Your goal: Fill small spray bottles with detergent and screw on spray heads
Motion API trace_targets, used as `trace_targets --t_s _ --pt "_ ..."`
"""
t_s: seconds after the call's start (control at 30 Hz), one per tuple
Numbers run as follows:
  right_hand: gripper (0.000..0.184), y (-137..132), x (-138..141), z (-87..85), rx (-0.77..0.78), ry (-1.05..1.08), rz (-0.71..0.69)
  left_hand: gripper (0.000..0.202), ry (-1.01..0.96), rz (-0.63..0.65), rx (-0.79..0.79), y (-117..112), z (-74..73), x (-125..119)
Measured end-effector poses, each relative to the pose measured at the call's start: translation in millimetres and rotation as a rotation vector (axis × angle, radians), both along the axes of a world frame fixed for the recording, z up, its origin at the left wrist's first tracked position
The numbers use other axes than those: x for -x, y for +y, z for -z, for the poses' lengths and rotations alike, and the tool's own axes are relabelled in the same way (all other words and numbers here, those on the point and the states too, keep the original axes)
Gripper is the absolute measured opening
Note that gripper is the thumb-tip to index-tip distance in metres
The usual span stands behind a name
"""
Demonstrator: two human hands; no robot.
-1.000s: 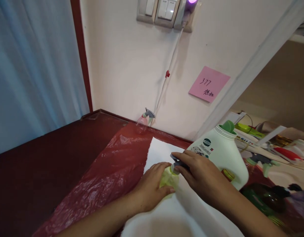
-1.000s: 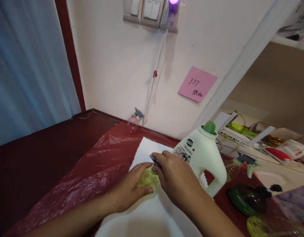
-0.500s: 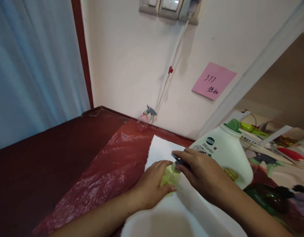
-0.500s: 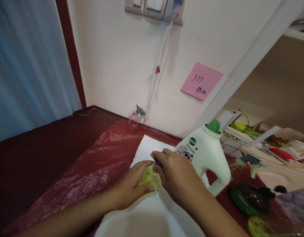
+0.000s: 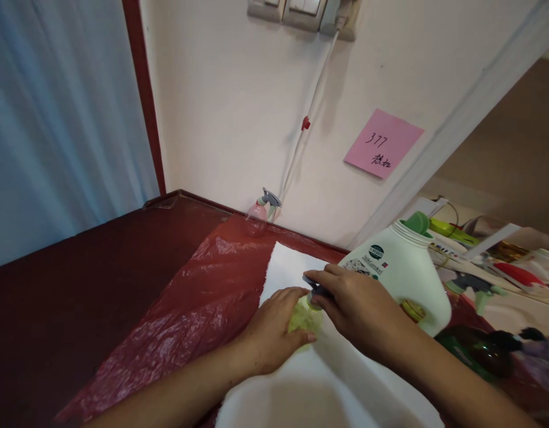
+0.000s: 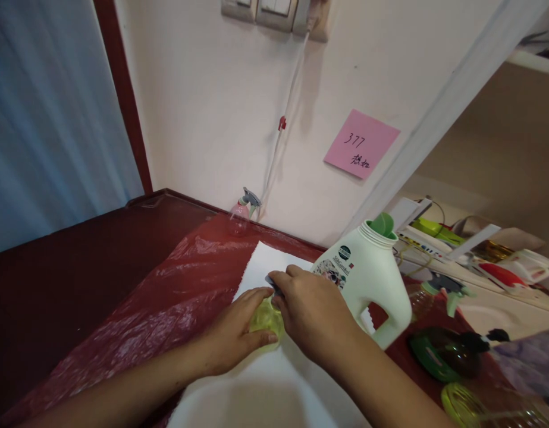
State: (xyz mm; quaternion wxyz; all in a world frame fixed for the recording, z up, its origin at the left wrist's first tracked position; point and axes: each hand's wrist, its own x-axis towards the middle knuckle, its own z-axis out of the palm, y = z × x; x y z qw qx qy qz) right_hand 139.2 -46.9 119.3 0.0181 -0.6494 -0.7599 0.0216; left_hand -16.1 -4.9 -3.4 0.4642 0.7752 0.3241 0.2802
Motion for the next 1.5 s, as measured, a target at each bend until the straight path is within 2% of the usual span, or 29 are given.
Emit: trace_targets --t_s 0.17,0.33,0.47,0.63,0.7,0.87,1.0,1.1,1.23,1.43,1.5 --pt "0.027 -2.9 0.0 2.4 -0.013 0.086 0.022 0.066 -0.028 0.008 -0.007 -0.3 -1.8 -0.1" --pt "0.029 -2.5 5.9 3.1 -0.006 -0.09 0.032 0.066 -0.024 -0.005 -0.028 0.3 3.7 -1.2" --pt "0.03 -2.2 7.2 3.1 -0.013 -0.092 0.031 0.067 -0.02 -0.009 -0.038 0.3 6.4 -1.2" --pt "0.029 -3.3 7.9 2.4 -0.02 -0.087 0.042 0.072 -0.036 -0.041 -0.011 -2.5 -2.8 -1.0" --pt "0.026 -2.9 9.1 1.2 -0.014 -0.076 0.037 0.064 -0.095 -0.086 -0.014 -3.9 -9.7 -3.0" --pt "0.021 -2.7 11.7 -2.9 0.007 -0.04 0.039 0.022 -0.151 -0.163 -0.076 -5.2 -26.7 -13.3" --pt "0.018 -4.7 11.8 -4.4 -0.033 0.031 0.018 0.015 -0.149 -0.249 -0.088 -4.1 -30.0 -21.0" --pt "0.021 -4.2 10.0 -3.6 -0.036 0.055 -0.004 0.012 -0.166 -0.264 -0.091 -3.7 -27.1 -24.0" --pt "0.02 -2.1 6.1 -0.4 -0.027 0.076 -0.008 0.011 -0.184 -0.218 -0.088 -1.7 -21.3 -24.6" --pt "0.019 -2.0 3.5 2.4 -0.046 0.059 -0.028 0.015 -0.282 -0.033 0.002 2.7 -16.9 -19.1" --pt "0.018 -1.8 3.9 2.6 -0.048 0.058 -0.025 0.018 -0.301 -0.034 0.037 0.8 -16.9 -19.3"
